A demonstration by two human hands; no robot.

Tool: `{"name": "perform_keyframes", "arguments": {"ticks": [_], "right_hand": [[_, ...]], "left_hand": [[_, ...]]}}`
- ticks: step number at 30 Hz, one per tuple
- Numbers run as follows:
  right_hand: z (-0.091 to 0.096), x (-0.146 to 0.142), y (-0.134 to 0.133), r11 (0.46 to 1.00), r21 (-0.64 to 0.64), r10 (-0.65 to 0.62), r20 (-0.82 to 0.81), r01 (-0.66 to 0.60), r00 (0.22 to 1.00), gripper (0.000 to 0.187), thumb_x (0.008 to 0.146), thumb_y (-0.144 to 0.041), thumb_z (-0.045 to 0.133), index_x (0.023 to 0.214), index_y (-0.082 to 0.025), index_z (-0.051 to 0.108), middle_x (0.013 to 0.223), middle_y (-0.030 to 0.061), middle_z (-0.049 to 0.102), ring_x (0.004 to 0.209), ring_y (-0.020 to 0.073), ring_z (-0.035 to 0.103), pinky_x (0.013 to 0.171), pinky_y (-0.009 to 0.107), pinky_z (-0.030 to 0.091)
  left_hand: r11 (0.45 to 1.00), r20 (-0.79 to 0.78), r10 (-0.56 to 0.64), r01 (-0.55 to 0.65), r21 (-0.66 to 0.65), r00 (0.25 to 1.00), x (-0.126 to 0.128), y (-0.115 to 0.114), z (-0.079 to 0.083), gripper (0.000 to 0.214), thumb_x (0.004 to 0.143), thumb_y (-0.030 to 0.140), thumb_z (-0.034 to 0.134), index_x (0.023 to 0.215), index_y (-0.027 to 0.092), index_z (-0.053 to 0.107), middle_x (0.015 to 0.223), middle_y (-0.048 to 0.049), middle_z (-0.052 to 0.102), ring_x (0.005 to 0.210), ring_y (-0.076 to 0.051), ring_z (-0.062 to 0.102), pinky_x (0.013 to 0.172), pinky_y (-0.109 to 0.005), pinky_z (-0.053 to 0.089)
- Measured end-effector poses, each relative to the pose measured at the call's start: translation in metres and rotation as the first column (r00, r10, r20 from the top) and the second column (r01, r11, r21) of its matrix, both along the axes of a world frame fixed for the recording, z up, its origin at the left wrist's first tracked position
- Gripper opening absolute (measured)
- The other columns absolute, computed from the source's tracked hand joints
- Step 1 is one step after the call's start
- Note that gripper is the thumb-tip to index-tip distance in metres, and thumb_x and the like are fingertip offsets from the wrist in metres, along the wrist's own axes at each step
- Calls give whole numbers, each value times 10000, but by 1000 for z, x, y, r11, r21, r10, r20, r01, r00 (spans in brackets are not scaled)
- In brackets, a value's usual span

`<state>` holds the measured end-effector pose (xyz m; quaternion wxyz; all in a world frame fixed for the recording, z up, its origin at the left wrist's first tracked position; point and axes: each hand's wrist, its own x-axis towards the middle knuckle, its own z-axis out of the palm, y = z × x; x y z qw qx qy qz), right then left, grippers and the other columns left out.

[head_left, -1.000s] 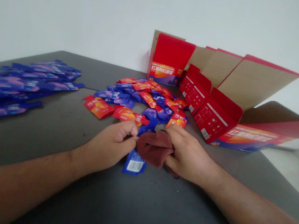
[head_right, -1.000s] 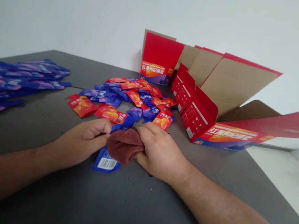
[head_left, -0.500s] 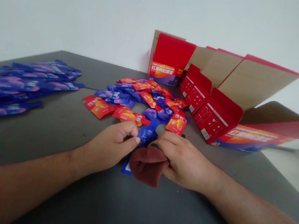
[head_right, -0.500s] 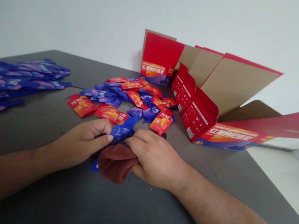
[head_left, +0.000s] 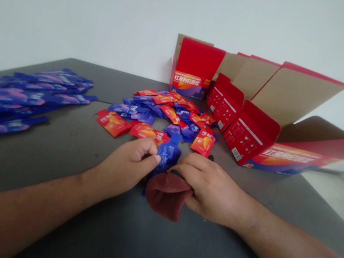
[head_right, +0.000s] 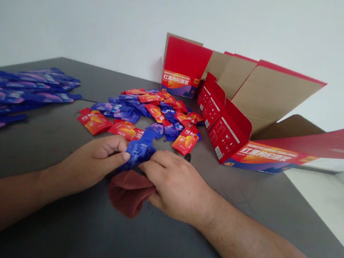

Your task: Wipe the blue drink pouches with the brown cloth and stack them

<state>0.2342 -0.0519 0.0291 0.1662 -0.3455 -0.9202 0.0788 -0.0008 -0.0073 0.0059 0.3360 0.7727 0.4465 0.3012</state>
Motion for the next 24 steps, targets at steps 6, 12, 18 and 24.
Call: {"name": "perform_keyframes", "arguments": {"ticks": [6,12,18,24], "right_hand": [[-1,-1,0,1000,5,1,-8,-1,1000,213,947,-219,641,1149,-158,668,1044,84,674,966,234,630,834,361,531],[-1,-1,-1,1000,17,1,-20,-1,1000,247,932,-205,663,1172,-148,673,1063,81,677,979,232,633,838,355,527],[-2,-1,-1,998,-2,60,3,-60,998,246,935,-226,677,1170,-152,683,1047,76,677,961,230,635,834,360,527],[-3,0,0,999,33,-31,-33,32,999,239,926,-209,672,1156,-145,677,1038,81,668,957,234,627,804,356,524]], "left_hand": [[1000,-6,16,-16,-22,1000,1,0,-1,242,931,351,549,733,214,523,667,34,564,634,-148,532,606,-291,406],[999,-11,52,-52,-14,999,0,0,1,253,923,355,557,718,212,519,664,32,558,634,-149,525,614,-301,398],[997,5,74,-74,-16,997,1,-1,1,254,913,348,569,707,211,510,658,31,543,634,-147,512,608,-298,384],[993,48,96,-92,-81,994,0,0,0,255,922,361,565,720,216,511,629,40,536,584,-137,493,567,-289,375]]}}
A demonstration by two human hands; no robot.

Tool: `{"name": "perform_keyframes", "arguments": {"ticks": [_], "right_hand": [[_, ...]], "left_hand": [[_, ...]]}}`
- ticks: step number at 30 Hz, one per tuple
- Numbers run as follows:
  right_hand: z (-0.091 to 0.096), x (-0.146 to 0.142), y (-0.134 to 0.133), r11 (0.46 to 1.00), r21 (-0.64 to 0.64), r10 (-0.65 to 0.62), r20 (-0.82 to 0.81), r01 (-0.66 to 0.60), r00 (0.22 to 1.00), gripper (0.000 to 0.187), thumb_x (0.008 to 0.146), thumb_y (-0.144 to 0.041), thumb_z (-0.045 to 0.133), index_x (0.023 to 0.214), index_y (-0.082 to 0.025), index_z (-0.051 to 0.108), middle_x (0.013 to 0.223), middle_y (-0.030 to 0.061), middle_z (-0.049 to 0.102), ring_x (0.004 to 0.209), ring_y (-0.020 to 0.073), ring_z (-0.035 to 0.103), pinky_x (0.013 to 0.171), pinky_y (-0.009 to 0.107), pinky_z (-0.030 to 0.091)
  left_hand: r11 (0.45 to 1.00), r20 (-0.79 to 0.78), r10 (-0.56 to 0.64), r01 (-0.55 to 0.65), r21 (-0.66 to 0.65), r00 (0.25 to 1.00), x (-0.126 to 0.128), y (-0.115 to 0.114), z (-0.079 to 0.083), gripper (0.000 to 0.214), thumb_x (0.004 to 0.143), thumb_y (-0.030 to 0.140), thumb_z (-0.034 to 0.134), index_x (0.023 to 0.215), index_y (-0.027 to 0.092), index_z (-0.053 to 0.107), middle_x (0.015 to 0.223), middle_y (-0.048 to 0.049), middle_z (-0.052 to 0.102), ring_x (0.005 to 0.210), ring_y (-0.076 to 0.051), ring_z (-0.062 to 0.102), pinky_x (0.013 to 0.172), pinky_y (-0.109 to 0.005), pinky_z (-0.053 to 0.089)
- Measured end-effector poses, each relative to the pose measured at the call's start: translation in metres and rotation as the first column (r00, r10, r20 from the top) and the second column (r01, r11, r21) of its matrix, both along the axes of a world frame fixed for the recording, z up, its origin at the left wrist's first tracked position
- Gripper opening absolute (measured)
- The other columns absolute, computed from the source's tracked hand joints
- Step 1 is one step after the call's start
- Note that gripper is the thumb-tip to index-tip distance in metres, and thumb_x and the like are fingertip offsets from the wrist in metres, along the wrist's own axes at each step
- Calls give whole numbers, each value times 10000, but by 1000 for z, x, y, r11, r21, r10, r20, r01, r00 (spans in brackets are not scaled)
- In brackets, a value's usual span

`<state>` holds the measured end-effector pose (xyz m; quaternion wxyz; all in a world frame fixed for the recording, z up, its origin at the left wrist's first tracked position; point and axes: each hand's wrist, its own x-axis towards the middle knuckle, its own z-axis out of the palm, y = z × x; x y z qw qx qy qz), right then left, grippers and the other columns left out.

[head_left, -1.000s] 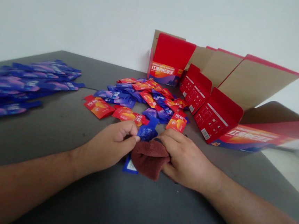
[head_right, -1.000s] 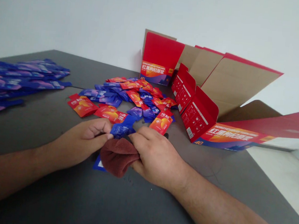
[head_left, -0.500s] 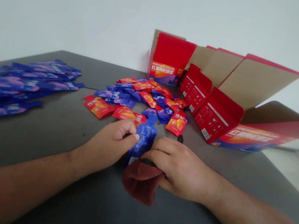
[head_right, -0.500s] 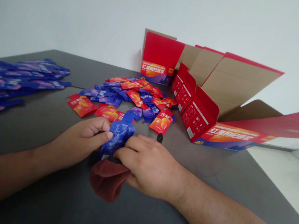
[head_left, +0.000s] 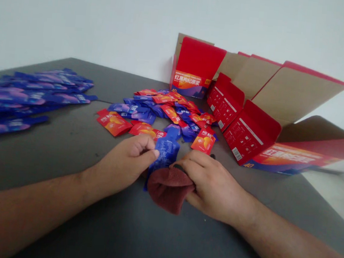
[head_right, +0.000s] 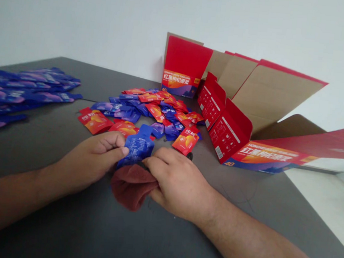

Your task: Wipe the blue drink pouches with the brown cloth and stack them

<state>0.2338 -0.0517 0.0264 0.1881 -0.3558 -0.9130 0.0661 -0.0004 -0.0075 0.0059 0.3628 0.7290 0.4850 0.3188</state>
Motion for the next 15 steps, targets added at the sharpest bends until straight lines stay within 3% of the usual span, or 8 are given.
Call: {"name": "perform_keyframes", "arguments": {"ticks": [2,6,12,15], "right_hand": [[0,0,0,1000,-3,-7,6,7,1000,223,925,-213,670,1135,-141,682,1019,81,665,943,235,626,795,358,522],[1,-1,-1,991,-61,122,49,-119,991,248,947,-240,668,1183,-164,686,1068,74,677,986,230,638,867,361,522],[0,0,0,1000,-1,-25,-5,25,1000,222,914,-202,670,1127,-140,677,1009,77,665,942,236,621,789,357,520],[1,-2,-1,998,-43,51,22,-50,998,220,930,-214,668,1141,-153,681,1025,69,669,953,227,627,819,356,521]], "left_hand": [[1000,-1,-1,1,0,1000,0,0,0,253,923,356,567,720,216,509,628,41,533,583,-135,492,565,-287,375],[998,-15,1,0,59,1000,-1,1,-1,259,921,333,575,704,212,501,643,39,526,611,-133,497,592,-287,382],[1000,12,9,-10,23,1000,-2,2,-1,257,932,347,563,719,214,511,635,42,538,592,-131,497,577,-290,384],[999,-3,14,-14,53,1000,-1,1,0,258,922,332,570,704,212,503,640,38,533,615,-135,504,595,-294,383]]}}
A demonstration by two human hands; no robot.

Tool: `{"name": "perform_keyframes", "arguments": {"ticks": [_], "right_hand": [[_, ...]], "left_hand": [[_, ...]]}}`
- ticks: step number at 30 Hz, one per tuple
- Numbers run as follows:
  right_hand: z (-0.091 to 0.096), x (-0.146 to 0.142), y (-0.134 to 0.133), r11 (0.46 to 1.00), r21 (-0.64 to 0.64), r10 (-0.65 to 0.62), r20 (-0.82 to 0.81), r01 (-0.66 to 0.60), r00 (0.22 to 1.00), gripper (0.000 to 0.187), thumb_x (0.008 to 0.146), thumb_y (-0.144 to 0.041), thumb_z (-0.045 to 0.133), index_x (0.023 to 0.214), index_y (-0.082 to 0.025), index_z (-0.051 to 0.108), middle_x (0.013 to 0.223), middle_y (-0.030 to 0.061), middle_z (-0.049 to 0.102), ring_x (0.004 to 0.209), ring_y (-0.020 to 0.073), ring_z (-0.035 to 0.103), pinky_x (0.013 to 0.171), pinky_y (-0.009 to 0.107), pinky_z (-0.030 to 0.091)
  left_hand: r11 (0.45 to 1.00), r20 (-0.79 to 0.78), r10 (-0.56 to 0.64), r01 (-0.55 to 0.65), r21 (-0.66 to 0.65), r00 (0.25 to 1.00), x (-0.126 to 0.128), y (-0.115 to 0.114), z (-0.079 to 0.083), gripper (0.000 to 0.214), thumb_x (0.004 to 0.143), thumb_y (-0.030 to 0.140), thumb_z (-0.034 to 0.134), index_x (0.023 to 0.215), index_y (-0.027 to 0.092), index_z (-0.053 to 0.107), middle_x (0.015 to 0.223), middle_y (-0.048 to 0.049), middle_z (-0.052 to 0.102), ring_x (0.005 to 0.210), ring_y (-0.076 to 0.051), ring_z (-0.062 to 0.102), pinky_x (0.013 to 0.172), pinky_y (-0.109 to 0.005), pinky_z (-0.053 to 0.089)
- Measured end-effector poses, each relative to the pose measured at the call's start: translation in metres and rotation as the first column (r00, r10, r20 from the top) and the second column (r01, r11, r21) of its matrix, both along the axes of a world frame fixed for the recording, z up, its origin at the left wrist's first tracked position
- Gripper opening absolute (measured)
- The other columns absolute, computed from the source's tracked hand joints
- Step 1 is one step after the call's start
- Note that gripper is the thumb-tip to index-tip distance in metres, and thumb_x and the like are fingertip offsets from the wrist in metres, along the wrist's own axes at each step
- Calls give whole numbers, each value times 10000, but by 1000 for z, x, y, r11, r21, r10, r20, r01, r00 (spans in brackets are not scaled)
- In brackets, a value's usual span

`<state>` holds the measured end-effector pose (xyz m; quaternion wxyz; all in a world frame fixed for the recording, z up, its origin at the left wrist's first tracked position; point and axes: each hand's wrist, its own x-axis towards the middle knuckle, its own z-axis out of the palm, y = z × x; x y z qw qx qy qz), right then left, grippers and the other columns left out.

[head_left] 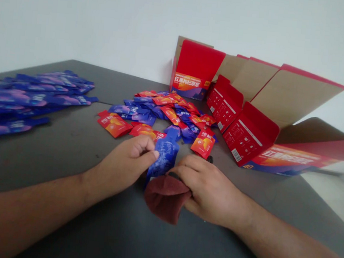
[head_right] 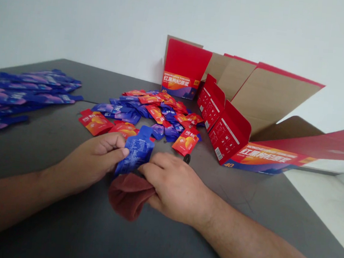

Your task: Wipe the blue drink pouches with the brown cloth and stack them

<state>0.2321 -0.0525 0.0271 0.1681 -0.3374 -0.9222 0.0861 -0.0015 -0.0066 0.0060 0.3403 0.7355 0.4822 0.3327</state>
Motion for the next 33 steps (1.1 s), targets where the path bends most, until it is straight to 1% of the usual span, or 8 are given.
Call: {"name": "perform_keyframes", "arguments": {"ticks": [3,8,13,17,18,22,28,33], "right_hand": [[1,0,0,999,-18,41,18,-41,999,240,943,-223,669,1177,-171,678,1055,64,674,975,221,631,847,352,521],[-1,3,4,985,53,-160,-51,163,986,211,874,-144,664,1084,-143,650,1033,83,652,956,233,614,817,354,523],[-1,4,2,998,40,-53,-20,53,998,236,916,-191,653,1152,-174,646,1044,70,660,972,233,620,841,356,527],[-1,7,5,972,92,-208,-97,217,973,176,884,-155,648,1053,-178,606,1031,74,639,945,225,610,818,351,524],[-1,8,6,970,91,-217,-105,227,970,159,876,-148,646,1023,-183,593,1012,69,633,930,222,607,806,347,522],[-2,9,7,988,59,-137,-76,141,988,175,862,-139,646,1010,-200,574,1017,57,633,915,209,603,796,333,516],[0,9,9,953,80,-279,-134,291,951,182,836,-123,635,959,-216,538,972,58,622,899,224,598,764,347,508],[1,9,9,973,48,-218,-115,224,969,170,854,-128,631,944,-224,524,976,49,615,889,210,596,751,329,506]], "left_hand": [[1000,-5,-9,9,22,1000,1,-1,0,260,923,335,568,702,211,507,660,33,542,630,-137,508,603,-295,385],[999,-13,-51,51,0,999,1,-1,-1,225,930,316,539,730,217,516,646,42,549,608,-137,513,596,-289,394],[994,-39,-102,104,36,994,1,-2,-1,216,925,317,548,736,213,531,685,35,571,641,-141,526,614,-287,405],[994,-30,-105,104,-14,994,0,-4,-1,181,916,273,540,746,215,523,681,44,563,636,-135,519,596,-273,399],[994,-29,-109,108,-28,994,0,-5,-1,180,913,267,543,743,215,520,677,46,557,633,-133,514,589,-270,395],[990,-20,-133,132,-43,991,0,-5,-1,198,912,263,540,724,214,501,660,48,535,613,-128,487,573,-266,382],[989,-20,-131,130,-73,991,1,-6,-1,206,937,310,551,757,214,525,676,43,562,620,-131,504,569,-264,386],[990,-36,-136,134,-43,990,1,-7,0,228,929,298,565,726,213,507,672,39,553,630,-133,501,573,-265,379]]}}
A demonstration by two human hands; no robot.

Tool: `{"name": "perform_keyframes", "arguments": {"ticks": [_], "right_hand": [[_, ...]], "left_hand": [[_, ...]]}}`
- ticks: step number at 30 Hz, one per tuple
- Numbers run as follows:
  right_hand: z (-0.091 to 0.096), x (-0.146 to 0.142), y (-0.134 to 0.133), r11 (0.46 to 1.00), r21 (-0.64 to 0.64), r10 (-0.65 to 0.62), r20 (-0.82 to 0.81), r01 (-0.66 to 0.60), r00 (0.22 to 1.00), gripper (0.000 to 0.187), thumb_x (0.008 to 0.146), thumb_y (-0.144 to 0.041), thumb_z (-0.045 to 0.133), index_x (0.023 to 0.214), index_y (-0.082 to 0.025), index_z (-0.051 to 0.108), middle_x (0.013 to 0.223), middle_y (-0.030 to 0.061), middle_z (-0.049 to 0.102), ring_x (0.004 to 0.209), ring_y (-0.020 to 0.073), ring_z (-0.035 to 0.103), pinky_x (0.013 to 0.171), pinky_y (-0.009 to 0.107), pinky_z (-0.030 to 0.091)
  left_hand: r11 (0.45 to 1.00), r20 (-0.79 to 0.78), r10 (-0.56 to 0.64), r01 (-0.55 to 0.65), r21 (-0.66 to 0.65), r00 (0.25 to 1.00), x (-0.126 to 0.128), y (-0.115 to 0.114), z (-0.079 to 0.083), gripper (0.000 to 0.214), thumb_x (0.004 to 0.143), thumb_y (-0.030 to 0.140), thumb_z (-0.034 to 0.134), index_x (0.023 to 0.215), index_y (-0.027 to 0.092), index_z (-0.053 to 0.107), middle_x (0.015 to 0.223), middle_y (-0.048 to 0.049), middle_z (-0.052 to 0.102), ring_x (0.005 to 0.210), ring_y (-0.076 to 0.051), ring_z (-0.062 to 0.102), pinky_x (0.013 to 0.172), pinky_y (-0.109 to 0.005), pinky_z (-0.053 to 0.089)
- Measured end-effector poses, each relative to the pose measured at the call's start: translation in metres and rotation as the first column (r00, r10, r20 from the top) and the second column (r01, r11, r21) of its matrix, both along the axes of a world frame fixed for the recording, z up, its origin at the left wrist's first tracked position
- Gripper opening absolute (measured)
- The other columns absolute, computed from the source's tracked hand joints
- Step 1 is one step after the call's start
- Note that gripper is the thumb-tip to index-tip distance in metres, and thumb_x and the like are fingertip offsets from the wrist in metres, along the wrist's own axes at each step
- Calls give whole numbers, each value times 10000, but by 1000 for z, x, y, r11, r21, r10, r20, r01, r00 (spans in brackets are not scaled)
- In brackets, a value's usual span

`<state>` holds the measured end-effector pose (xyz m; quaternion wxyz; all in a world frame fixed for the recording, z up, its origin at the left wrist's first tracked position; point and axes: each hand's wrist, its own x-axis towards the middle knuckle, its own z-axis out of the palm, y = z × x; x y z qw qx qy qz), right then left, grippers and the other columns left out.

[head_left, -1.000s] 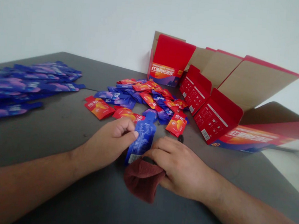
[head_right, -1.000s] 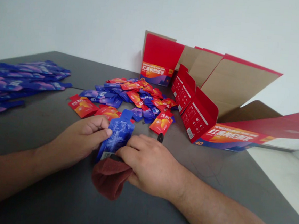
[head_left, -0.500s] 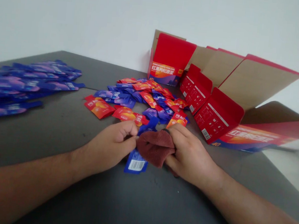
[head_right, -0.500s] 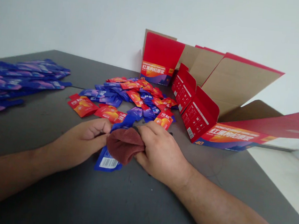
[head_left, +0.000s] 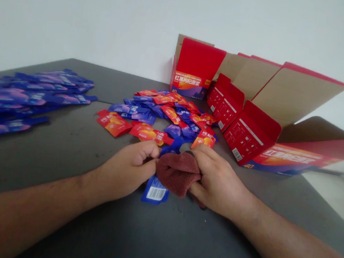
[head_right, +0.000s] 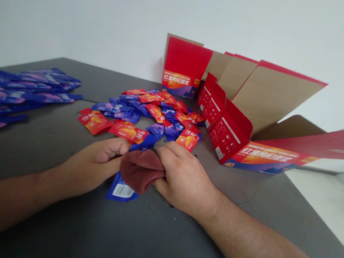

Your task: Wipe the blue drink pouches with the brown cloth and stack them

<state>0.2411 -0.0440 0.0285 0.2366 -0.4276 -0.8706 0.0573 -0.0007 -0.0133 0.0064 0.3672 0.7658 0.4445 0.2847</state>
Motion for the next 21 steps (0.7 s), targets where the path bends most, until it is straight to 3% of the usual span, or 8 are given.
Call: {"name": "perform_keyframes", "arguments": {"ticks": [4,9,13,18,21], "right_hand": [[0,1,1,996,48,-70,-28,71,997,182,837,-128,641,952,-220,534,951,44,608,880,216,589,745,337,496],[-1,1,1,1000,3,-20,2,20,1000,167,849,-130,630,922,-224,513,956,44,607,879,211,586,742,332,495],[-1,2,3,995,53,-88,-33,90,996,194,818,-125,639,942,-225,528,931,37,606,872,218,587,736,336,489],[-1,2,2,1000,-8,-21,5,21,1000,166,838,-126,623,922,-224,519,948,42,605,868,208,586,739,329,497],[-1,2,2,998,13,-64,-4,64,998,185,822,-121,629,927,-225,519,943,42,604,866,213,586,737,334,496]], "left_hand": [[1000,2,-2,2,-15,1000,0,0,0,197,934,303,554,759,215,533,683,37,575,630,-136,520,578,-267,392],[1000,-1,-16,16,-7,1000,1,0,0,230,933,298,554,725,213,509,678,37,555,630,-134,507,573,-264,386],[1000,1,-11,11,1,1000,0,0,0,186,927,295,552,761,212,539,692,36,579,637,-137,527,589,-268,399],[1000,-12,-11,11,1,1000,1,1,1,205,925,289,555,737,213,524,686,34,573,641,-137,523,583,-266,393],[1000,-8,4,-4,0,1000,2,1,1,200,923,295,556,742,214,532,676,35,571,627,-136,516,578,-266,391]]}}
